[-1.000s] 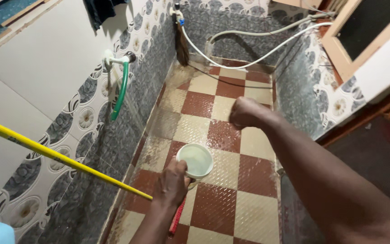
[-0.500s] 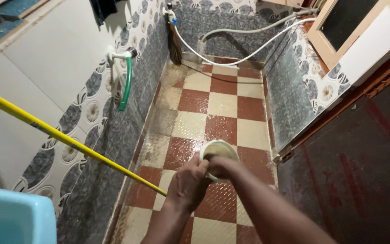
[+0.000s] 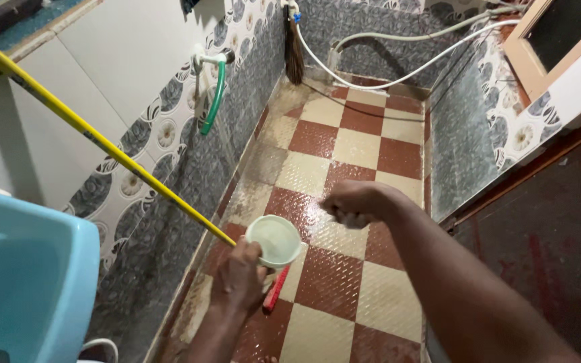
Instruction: The person mixes a white powder into a container with water by hand, pours the soapy liquid onto a tiled floor, and uses a squeegee to scrub and move the water across the floor towards a drain.
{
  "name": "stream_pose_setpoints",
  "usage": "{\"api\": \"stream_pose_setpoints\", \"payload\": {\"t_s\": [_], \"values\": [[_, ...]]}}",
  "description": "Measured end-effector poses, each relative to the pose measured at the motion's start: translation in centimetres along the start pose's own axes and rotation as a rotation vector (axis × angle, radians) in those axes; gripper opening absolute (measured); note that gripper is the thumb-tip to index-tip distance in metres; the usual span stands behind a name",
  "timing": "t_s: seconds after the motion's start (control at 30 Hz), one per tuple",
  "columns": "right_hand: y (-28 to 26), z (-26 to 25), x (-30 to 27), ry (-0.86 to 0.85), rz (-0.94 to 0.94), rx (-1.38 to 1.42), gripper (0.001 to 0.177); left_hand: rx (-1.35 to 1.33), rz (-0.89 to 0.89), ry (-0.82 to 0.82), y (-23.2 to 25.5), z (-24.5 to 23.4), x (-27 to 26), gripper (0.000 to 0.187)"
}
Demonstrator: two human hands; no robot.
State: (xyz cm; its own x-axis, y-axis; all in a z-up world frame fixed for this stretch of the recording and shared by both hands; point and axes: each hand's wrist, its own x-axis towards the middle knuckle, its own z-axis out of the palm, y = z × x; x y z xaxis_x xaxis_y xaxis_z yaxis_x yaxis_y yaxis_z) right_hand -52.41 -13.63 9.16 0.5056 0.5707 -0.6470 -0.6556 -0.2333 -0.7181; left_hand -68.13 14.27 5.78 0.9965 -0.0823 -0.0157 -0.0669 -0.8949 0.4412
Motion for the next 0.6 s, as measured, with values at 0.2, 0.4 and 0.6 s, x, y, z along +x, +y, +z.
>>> {"api": "stream_pose_setpoints", "payload": {"t_s": [0.2, 0.4, 0.6], "values": [[4.2, -6.9, -0.5, -0.381, -0.167, -1.360, 0.025, -0.037, -0.125, -0.020, -1.2, -1.1, -3.0, 0.026], [3.5, -3.8, -0.9, -0.260, 0.117, -0.751, 0.013, -0.066, -0.135, -0.072, -1.2, -1.2, -3.9, 0.024], [-0.8, 9.4, 0.3, 0.116, -0.037, -1.003, 0.015, -0.128, -0.017, -0.095, -1.8, -2.2, -4.9, 0.027]]}}
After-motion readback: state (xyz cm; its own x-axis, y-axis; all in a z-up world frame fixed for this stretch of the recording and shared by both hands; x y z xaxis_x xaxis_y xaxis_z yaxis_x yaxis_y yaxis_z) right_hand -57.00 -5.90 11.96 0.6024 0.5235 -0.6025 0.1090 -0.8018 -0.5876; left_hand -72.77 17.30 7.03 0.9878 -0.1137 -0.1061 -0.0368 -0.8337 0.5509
